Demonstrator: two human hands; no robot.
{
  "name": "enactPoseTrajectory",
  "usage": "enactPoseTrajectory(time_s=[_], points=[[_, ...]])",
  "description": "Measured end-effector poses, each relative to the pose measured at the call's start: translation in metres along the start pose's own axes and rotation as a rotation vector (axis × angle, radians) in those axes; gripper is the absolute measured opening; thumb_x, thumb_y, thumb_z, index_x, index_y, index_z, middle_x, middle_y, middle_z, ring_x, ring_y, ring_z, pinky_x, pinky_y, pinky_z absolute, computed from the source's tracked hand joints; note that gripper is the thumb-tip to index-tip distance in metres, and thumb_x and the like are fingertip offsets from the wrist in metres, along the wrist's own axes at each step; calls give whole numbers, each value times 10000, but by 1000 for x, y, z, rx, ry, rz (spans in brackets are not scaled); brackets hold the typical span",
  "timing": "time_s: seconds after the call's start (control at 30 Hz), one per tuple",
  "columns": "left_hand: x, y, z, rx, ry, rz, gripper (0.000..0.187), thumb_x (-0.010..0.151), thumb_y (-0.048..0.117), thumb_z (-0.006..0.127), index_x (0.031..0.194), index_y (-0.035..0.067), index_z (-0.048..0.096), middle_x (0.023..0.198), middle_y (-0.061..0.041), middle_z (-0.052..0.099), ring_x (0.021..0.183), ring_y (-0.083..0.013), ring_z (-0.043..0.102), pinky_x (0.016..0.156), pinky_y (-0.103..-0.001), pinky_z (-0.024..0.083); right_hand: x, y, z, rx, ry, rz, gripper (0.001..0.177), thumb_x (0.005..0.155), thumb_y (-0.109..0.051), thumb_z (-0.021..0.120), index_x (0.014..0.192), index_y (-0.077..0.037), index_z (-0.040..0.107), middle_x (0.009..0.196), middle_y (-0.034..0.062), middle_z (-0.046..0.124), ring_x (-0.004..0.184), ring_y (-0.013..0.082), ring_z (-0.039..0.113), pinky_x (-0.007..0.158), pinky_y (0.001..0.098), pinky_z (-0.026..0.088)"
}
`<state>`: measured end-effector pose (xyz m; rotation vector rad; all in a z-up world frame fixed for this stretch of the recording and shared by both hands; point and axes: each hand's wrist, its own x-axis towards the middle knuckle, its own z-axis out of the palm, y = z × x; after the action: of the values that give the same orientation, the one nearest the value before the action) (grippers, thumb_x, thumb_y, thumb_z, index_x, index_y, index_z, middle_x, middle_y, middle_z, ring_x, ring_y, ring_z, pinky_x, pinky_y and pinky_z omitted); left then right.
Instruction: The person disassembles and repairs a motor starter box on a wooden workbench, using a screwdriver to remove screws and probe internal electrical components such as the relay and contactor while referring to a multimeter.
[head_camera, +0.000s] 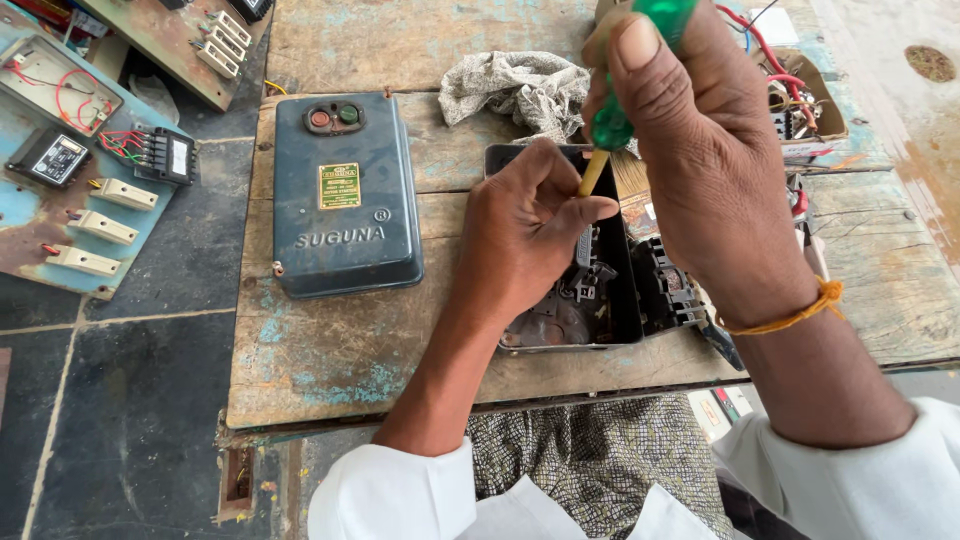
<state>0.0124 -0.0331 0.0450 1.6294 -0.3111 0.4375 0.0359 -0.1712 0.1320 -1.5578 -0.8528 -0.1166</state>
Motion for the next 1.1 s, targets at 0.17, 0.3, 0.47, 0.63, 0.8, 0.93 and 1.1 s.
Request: enactPoseTrajectory(time_s=[0.17, 0.3, 0.47, 0.63, 0.8, 0.93, 1.1], points=[[2, -2, -6, 159, -82, 26, 184, 930, 203, 745, 942, 53, 638, 842, -46, 745, 780, -113, 730, 732, -305, 597, 6, -6, -4, 137, -72, 47, 350, 1206, -354, 509, 1302, -31, 605, 992, 8, 598, 896, 90, 564, 814, 237, 453], [-2, -7, -14, -22, -182, -9, 106, 1034, 103, 623, 1092, 55, 699, 949, -61, 780, 911, -129, 769, 829, -299, 630, 7, -11, -4, 176, -155, 192, 396, 1059, -367, 596, 1333, -84, 629, 1066, 7, 693, 981, 81, 640, 860, 248, 521], [-2, -5, -8, -214, -82, 11, 87, 1004, 87, 702, 1082, 50, 696, 961, -74, 774, 926, -132, 752, 833, -304, 633, -6, 2, -2, -472, -143, 9, 331, 932, -195, 788, 1174, 4, 681, 1034, 99, 664, 937, 118, 578, 856, 299, 501], [-2, 1, -5, 107, 6, -86, 193, 921, 177, 791, 949, 36, 663, 845, -50, 781, 796, -106, 769, 693, -282, 612, -22, 15, -2, -383, 40, 160, 181, 920, -86, 795, 949, 4, 641, 965, 31, 727, 924, 81, 650, 837, 268, 563], [-7, -5, -10, 80, -112, -8, 146, 984, 148, 701, 1106, 67, 707, 965, -60, 788, 886, -119, 769, 767, -295, 614, -31, 9, -4, -231, 39, 179, 201, 979, -98, 708, 1165, -31, 670, 1009, 1, 722, 947, 64, 673, 876, 236, 568], [-9, -3, -7, 99, -60, -33, 88, 990, 119, 684, 1036, 54, 720, 891, -76, 789, 839, -162, 795, 761, -329, 610, -36, 16, -2, -330, -9, 30, 271, 1005, -65, 777, 1251, -10, 678, 1164, 48, 681, 1030, 104, 660, 944, 264, 551], [-7, 3, -4, 142, -20, 13, 166, 907, 138, 766, 966, 31, 653, 891, -81, 777, 856, -182, 788, 753, -331, 613, -38, 17, -3, -479, 43, 48, 242, 997, -72, 809, 1218, -31, 717, 1091, 57, 679, 956, 113, 667, 877, 264, 551]])
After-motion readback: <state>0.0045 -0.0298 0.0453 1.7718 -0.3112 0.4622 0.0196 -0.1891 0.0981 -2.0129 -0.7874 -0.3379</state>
